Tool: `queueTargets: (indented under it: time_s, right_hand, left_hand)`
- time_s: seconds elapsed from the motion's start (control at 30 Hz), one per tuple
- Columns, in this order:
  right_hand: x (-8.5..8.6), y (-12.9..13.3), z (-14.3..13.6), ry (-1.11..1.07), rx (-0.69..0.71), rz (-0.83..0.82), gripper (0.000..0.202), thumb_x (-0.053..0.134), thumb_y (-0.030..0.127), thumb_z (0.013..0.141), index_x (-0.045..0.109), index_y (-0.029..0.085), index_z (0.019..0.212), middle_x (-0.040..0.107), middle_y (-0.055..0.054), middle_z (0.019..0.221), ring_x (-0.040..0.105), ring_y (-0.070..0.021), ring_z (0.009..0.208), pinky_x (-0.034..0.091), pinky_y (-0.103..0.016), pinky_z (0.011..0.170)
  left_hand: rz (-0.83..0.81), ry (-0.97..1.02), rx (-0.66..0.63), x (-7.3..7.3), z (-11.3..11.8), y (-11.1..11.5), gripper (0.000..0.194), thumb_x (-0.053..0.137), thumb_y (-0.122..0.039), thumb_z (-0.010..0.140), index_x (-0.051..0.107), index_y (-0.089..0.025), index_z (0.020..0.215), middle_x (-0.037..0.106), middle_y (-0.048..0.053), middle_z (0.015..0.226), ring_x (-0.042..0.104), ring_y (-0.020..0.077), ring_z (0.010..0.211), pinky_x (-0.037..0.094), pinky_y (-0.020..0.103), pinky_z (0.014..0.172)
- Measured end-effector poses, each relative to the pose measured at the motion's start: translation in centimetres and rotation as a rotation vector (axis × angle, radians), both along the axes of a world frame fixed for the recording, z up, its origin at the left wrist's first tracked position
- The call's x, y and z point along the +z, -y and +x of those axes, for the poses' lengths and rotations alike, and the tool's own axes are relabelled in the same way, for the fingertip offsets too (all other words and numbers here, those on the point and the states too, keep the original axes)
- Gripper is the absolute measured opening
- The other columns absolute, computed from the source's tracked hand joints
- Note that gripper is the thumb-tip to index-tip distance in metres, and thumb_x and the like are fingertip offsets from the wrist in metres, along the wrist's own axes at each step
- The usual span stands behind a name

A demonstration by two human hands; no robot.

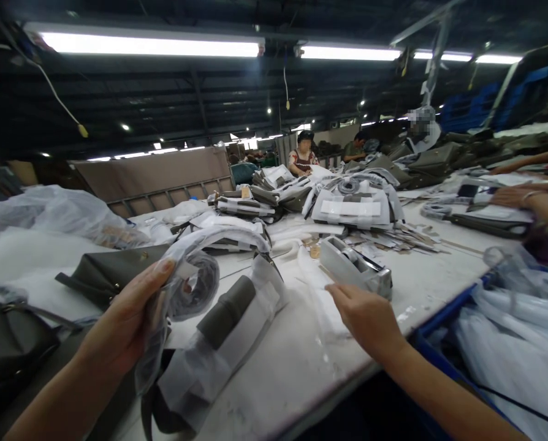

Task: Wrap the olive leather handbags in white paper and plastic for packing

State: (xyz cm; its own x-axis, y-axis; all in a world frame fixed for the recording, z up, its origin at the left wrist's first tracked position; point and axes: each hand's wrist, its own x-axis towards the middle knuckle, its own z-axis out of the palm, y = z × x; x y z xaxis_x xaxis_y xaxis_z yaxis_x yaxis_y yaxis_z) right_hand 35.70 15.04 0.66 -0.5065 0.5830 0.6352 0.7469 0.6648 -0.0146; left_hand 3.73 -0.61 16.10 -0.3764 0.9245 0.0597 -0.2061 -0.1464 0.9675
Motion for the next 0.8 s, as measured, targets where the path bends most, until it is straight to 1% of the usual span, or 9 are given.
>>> queueTargets:
  time_s: [0.07, 0.17, 0.2, 0.27, 0.4, 0.5, 0.6, 0.7, 0.8]
  right_hand:
    - [-1.2, 2.7, 0.0, 0.081, 0.166, 0.049, 0.033, 0.044, 0.012, 0.094, 0.07, 0.025, 0.11, 0.076, -0.005, 0.103, 0.072, -0.0214, 0.083, 0.052, -0.03, 0.064]
    - [-2.9, 4.4, -1.1, 0.103, 0.334, -0.073, 0.025, 0.046, 0.025, 0.099, 0.07, 0.026, 0.101, 0.076, -0.002, 0.096, 0.072, -0.0193, 0.079, 0.055, -0.031, 0.067]
    - [-3.2, 4.5, -1.6, 0.075, 0.324, -0.136, 0.023, 0.048, 0.032, 0.099, 0.07, 0.026, 0.097, 0.075, -0.002, 0.094, 0.072, -0.019, 0.079, 0.055, -0.031, 0.068]
    - [-3.5, 4.1, -2.7, 0.024, 0.213, -0.243, 0.025, 0.052, 0.042, 0.098, 0.07, 0.026, 0.091, 0.074, -0.003, 0.093, 0.071, -0.0202, 0.083, 0.054, -0.033, 0.071]
    - [-3.0, 3.2, -5.2, 0.123, -0.073, -0.434, 0.028, 0.058, 0.045, 0.095, 0.067, 0.019, 0.098, 0.071, -0.009, 0.099, 0.069, -0.0261, 0.092, 0.051, -0.035, 0.071]
    - [-2.7, 3.0, -6.6, 0.185, -0.189, -0.561, 0.031, 0.062, 0.044, 0.092, 0.066, 0.015, 0.102, 0.07, -0.014, 0.104, 0.067, -0.03, 0.099, 0.046, -0.035, 0.072]
    - [-2.9, 2.5, -7.2, 0.139, -0.216, -0.628, 0.03, 0.065, 0.044, 0.088, 0.066, 0.016, 0.099, 0.072, -0.013, 0.097, 0.068, -0.0303, 0.093, 0.042, -0.033, 0.067]
    - [-3.1, 1.9, -7.0, 0.075, -0.167, -0.713, 0.022, 0.065, 0.042, 0.086, 0.066, 0.02, 0.084, 0.071, -0.007, 0.081, 0.068, -0.0264, 0.08, 0.038, -0.032, 0.06]
    - [-2.8, 1.8, -6.6, -0.017, -0.079, -0.724, 0.024, 0.056, 0.04, 0.091, 0.065, 0.021, 0.079, 0.071, -0.006, 0.085, 0.067, -0.0228, 0.081, 0.044, -0.032, 0.065]
  left_hand:
    - [0.008, 0.0, -0.005, 0.0, 0.2, 0.0, 0.044, 0.084, -0.044, 0.073, 0.071, -0.017, 0.104, 0.075, 0.002, 0.085, 0.07, 0.0161, 0.067, 0.057, 0.02, 0.062]
    - [0.035, -0.026, -0.005, 0.0, 0.3, 0.0, 0.041, 0.083, -0.045, 0.073, 0.07, -0.017, 0.099, 0.075, 0.003, 0.084, 0.07, 0.017, 0.067, 0.055, 0.02, 0.057]
    - [0.046, -0.034, -0.01, -0.1, 0.4, 0.0, 0.039, 0.083, -0.045, 0.074, 0.07, -0.016, 0.098, 0.075, 0.003, 0.083, 0.069, 0.0166, 0.066, 0.054, 0.02, 0.057]
    - [0.064, -0.038, -0.02, -0.1, 0.4, 0.0, 0.038, 0.083, -0.044, 0.074, 0.069, -0.016, 0.095, 0.074, 0.002, 0.082, 0.068, 0.0152, 0.064, 0.054, 0.02, 0.058]
    - [0.078, -0.039, -0.03, 0.0, 0.7, 0.0, 0.037, 0.083, -0.044, 0.073, 0.067, -0.016, 0.091, 0.072, 0.001, 0.078, 0.065, 0.013, 0.062, 0.053, 0.019, 0.058]
    - [0.1, -0.051, -0.054, -0.1, 0.8, 0.0, 0.035, 0.082, -0.044, 0.076, 0.066, -0.016, 0.09, 0.07, 0.0, 0.076, 0.063, 0.011, 0.061, 0.053, 0.017, 0.058]
    - [0.113, -0.051, -0.068, -0.3, 0.8, 0.1, 0.034, 0.081, -0.043, 0.077, 0.066, -0.016, 0.09, 0.068, 0.0, 0.075, 0.062, 0.0098, 0.06, 0.052, 0.016, 0.058]
    - [0.121, -0.051, -0.069, -0.3, 0.7, 0.2, 0.035, 0.082, -0.044, 0.075, 0.066, -0.016, 0.089, 0.066, -0.002, 0.073, 0.061, 0.0089, 0.058, 0.051, 0.016, 0.056]
    - [0.112, -0.055, -0.072, -0.2, 0.4, 0.3, 0.039, 0.083, -0.047, 0.074, 0.067, -0.016, 0.091, 0.066, -0.001, 0.074, 0.061, 0.0094, 0.058, 0.052, 0.017, 0.056]
